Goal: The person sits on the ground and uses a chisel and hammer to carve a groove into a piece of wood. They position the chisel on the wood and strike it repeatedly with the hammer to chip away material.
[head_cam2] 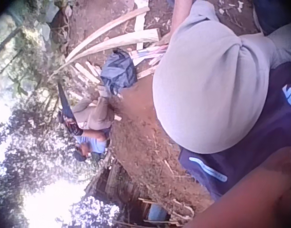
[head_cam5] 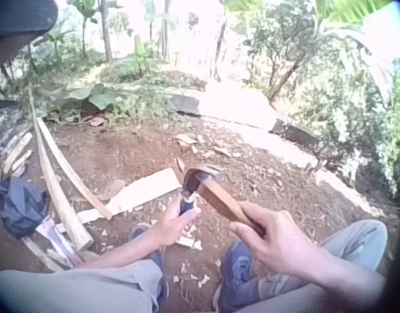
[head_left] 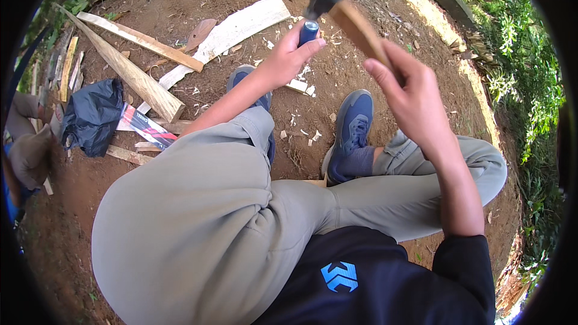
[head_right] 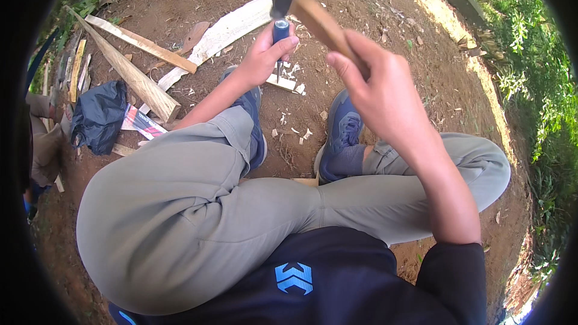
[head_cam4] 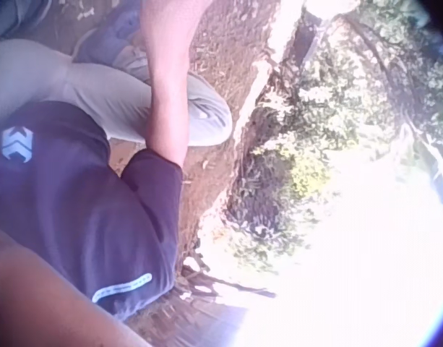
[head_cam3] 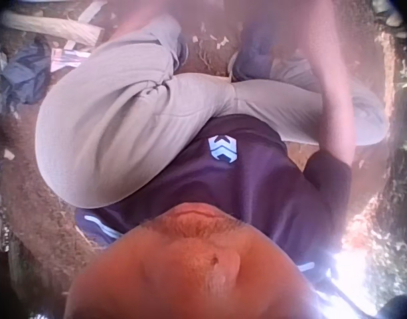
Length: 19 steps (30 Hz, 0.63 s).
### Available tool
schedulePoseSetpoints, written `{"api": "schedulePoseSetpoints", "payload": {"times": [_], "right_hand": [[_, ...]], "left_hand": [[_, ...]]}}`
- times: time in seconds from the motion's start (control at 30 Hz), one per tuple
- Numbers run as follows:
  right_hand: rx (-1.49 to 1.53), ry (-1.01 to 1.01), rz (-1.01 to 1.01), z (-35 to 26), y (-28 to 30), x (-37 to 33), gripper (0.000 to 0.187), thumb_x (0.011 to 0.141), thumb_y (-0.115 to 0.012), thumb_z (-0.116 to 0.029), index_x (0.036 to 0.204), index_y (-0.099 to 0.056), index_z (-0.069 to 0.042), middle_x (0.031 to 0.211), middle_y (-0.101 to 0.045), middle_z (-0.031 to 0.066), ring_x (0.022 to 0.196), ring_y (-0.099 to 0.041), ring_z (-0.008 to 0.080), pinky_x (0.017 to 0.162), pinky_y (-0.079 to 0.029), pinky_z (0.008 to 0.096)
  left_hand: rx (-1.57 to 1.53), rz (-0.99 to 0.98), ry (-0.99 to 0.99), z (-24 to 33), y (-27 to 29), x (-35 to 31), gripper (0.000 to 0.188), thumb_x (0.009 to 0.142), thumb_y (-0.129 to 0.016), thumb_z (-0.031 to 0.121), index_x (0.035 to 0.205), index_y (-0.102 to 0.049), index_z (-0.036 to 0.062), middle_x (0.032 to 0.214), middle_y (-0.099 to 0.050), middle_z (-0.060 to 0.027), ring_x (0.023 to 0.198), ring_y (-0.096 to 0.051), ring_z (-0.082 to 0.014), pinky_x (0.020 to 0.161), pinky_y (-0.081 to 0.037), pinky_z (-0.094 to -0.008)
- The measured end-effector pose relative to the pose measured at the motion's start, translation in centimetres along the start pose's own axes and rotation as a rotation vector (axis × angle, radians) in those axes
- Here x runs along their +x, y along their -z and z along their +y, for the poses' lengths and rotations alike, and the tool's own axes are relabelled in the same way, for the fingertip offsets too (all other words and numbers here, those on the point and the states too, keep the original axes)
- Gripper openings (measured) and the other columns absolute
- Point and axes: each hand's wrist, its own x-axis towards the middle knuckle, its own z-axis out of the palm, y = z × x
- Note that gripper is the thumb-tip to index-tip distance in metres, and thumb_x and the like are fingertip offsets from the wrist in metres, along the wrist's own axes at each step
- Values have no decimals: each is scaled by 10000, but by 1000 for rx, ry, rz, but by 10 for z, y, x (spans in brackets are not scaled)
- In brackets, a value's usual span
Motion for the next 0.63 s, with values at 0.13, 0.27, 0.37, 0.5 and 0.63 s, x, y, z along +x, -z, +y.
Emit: {"api": "schedulePoseSetpoints", "payload": {"times": [0.13, 0.27, 0.37, 0.5, 0.63], "right_hand": [[124, -43, 103, -4, -1, 0, 310, 1019, -647, -231, 1206, -661, 16, 697, -578, 71, 644, -496, 91, 570, -420, 302], [93, 0, 111, -4, -3, -4, 314, 1017, -650, -239, 1202, -668, 14, 692, -582, 72, 634, -501, 95, 564, -426, 317], [70, -49, 11, -2, -2, -1, 327, 1017, -651, -220, 1240, -645, 18, 704, -597, 78, 629, -508, 98, 554, -424, 300], [169, 4, 178, -6, -4, -6, 318, 1015, -648, -251, 1194, -677, 11, 695, -598, 88, 607, -495, 130, 569, -431, 345], [71, -115, -19, 9, 1, 6, 337, 1014, -663, -278, 1241, -667, -28, 762, -682, 65, 620, -521, 160, 589, -444, 338]], "left_hand": [[81, 11, -11, 1, -1, -4, 238, 1018, -637, 286, 1053, -504, 92, 799, -469, 43, 680, -461, -59, 616, -406, -248], [20, 22, -33, -1, -1, 1, 244, 1022, -633, 298, 1020, -508, 89, 789, -479, 33, 668, -458, -57, 595, -403, -253], [105, 27, -57, -3, 3, 3, 241, 1021, -638, 294, 1022, -508, 92, 780, -481, 38, 654, -456, -58, 589, -402, -253], [87, 19, -29, 1, 2, -1, 253, 1007, -662, 304, 1019, -510, 103, 779, -483, 45, 665, -469, -53, 599, -407, -251], [27, 18, -22, -10, 1, 7, 264, 1001, -673, 312, 1013, -510, 104, 781, -490, 43, 671, -481, -55, 601, -413, -254]]}}
